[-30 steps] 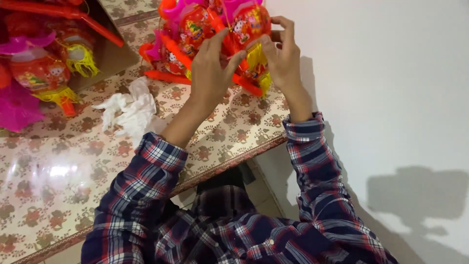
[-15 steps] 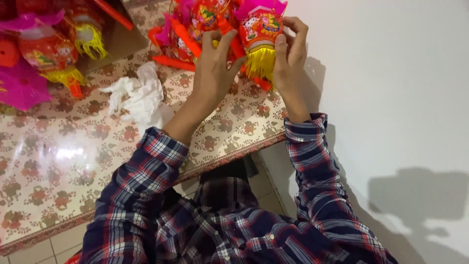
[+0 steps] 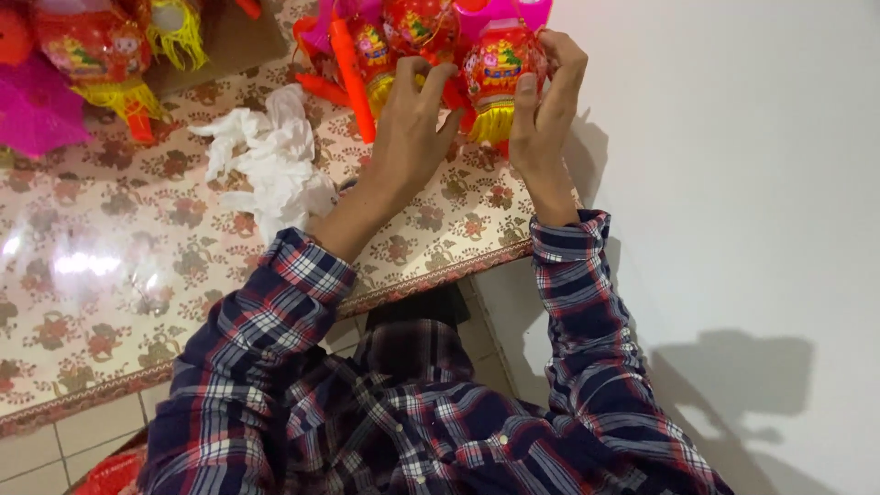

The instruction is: Assembling small decorative lanterns by cleaning parts with a tissue and connecting plastic components.

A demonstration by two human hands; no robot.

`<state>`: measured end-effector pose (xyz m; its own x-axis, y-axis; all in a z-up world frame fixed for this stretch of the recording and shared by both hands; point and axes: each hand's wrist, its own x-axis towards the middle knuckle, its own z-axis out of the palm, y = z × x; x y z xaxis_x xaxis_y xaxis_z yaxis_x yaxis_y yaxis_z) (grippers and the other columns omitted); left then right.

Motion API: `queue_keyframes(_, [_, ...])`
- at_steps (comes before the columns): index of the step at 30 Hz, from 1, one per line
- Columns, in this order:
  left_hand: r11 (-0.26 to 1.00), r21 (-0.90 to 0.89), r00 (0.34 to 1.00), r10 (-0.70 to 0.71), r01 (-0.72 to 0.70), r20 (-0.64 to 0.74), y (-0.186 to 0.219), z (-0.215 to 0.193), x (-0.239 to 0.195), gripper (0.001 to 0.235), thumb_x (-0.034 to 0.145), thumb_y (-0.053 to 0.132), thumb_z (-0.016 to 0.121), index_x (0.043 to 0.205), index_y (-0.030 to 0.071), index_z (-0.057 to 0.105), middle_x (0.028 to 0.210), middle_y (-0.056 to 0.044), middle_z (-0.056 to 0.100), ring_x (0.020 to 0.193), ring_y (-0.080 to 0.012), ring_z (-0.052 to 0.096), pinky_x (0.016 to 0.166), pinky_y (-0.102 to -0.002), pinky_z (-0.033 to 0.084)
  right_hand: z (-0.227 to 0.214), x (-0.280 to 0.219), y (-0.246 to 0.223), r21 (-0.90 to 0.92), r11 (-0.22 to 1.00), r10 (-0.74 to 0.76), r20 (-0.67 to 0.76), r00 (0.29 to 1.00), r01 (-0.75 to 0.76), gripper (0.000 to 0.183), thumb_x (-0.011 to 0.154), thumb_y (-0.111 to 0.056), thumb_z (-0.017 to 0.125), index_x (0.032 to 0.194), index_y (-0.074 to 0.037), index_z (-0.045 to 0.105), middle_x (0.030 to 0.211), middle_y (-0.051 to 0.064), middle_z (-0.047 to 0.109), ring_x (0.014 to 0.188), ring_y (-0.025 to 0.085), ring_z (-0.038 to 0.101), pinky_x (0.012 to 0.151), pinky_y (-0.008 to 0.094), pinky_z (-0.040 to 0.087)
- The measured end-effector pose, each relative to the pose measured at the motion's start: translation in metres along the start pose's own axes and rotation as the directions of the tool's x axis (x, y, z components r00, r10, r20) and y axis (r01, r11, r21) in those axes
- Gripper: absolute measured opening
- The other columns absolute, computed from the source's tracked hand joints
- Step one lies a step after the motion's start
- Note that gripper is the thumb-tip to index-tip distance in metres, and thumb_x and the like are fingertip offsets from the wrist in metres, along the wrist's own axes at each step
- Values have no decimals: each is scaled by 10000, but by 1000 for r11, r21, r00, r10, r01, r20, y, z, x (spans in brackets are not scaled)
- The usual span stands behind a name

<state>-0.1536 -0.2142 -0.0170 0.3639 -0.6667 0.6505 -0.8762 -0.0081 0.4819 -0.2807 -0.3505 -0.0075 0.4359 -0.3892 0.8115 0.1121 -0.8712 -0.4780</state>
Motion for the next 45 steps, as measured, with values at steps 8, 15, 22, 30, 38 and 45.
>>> queue_keyframes(8, [996,86,998,34,-30,-44,-1,-19,-5,397,904,-8,775,1230,3,551,1164,-195,500,997,-365,614,708,-402,600,12,-8,-3,-224,970,-91,14,996,91,389,1140,-448,391,1416,-179,439,1492,106,328,1408,276,445,1094,438,573])
queue_keyframes(15, [961,272,993,68,-40,-95,-13,-13,-4,288,841,85,846,1029,21,637,1055,-133,548,867,-283,528,689,-360,495,15,-7,-19,-230,970,-62,80,995,79,353,1122,-348,476,1395,-126,448,1491,139,287,1438,316,377,1161,495,530])
queue_keyframes(22, [956,289,991,87,-53,-106,-14,-28,-6,217,867,68,777,993,53,601,1043,-120,516,888,-298,496,651,-381,492,23,-15,-25,-232,970,-66,50,997,76,426,1074,-239,591,1438,-215,371,1529,117,273,1481,321,350,1173,510,510])
queue_keyframes(30, [905,424,991,89,-39,-99,-9,-59,-16,237,938,283,806,969,107,651,1142,-113,606,1025,-327,558,686,-452,528,37,-22,-32,-377,923,-88,-24,996,73,446,1048,-201,674,1432,-214,447,1658,74,239,1621,322,105,1352,719,177])
queue_keyframes(38, [906,419,956,171,-58,-238,-29,-113,-39,277,1000,223,796,1170,131,599,1235,-95,584,1128,-341,539,860,-452,490,78,-9,-68,-461,842,-307,21,952,281,324,967,-211,722,1279,-142,669,1517,124,356,1488,330,289,1287,642,171])
queue_keyframes(45, [931,360,886,211,-54,-414,-79,-174,-57,132,935,61,726,1044,133,704,970,-81,692,819,-307,644,618,-392,470,135,10,-105,-322,815,-413,262,872,483,137,933,-142,729,1055,-105,677,1265,225,571,1294,441,462,1127,683,122])
